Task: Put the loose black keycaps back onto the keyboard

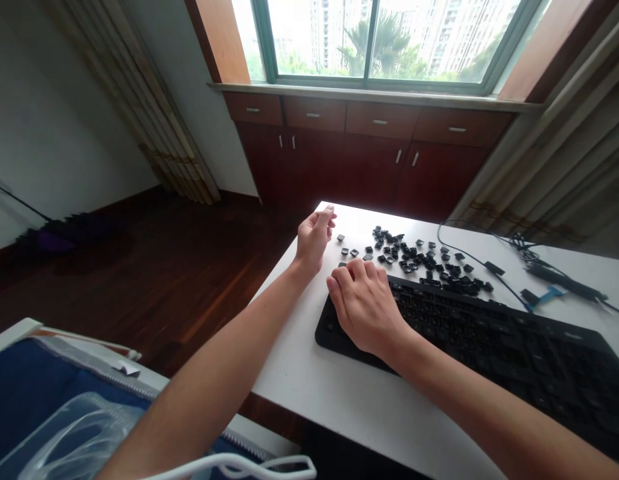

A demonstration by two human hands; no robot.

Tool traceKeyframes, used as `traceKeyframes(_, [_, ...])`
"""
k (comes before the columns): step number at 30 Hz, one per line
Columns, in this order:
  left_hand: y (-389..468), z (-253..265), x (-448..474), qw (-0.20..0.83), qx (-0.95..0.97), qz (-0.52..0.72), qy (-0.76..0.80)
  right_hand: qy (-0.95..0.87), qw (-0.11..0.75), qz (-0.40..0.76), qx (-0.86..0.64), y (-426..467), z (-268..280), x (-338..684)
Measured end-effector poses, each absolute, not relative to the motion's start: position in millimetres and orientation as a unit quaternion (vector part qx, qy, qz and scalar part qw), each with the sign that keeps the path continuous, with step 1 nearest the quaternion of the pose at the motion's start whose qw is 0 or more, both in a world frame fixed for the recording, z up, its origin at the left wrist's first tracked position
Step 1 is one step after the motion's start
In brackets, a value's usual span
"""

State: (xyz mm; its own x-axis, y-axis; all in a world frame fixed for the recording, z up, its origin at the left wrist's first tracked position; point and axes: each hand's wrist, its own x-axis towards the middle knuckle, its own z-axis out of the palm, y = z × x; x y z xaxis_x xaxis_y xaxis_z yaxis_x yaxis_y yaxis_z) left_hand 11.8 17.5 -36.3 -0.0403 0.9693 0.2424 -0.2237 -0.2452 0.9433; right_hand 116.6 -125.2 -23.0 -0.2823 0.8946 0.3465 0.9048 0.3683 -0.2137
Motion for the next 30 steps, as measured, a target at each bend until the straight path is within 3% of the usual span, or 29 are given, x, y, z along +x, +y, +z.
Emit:
traceKeyframes(7, [25,-43,7,0.357,0.604,0.575,0.422,-0.812,0.215,-0.014,-0.543,-128,-20,114])
traceKeyframes(15, [29,-48,-15,0.177,0.797,0.415,0.401,-0.813,0.21,0.026,-0.543,-121,7,152])
traceKeyframes(22, [31,-54,-15,0.127,0.859,0.313,0.384,-0.795,0.154,0.065,-0.582,-93,32,236])
traceKeyframes(30, [31,-53,-13,0.103,0.874,0.294,0.373,-0.803,0.109,0.059,-0.582,-83,34,269])
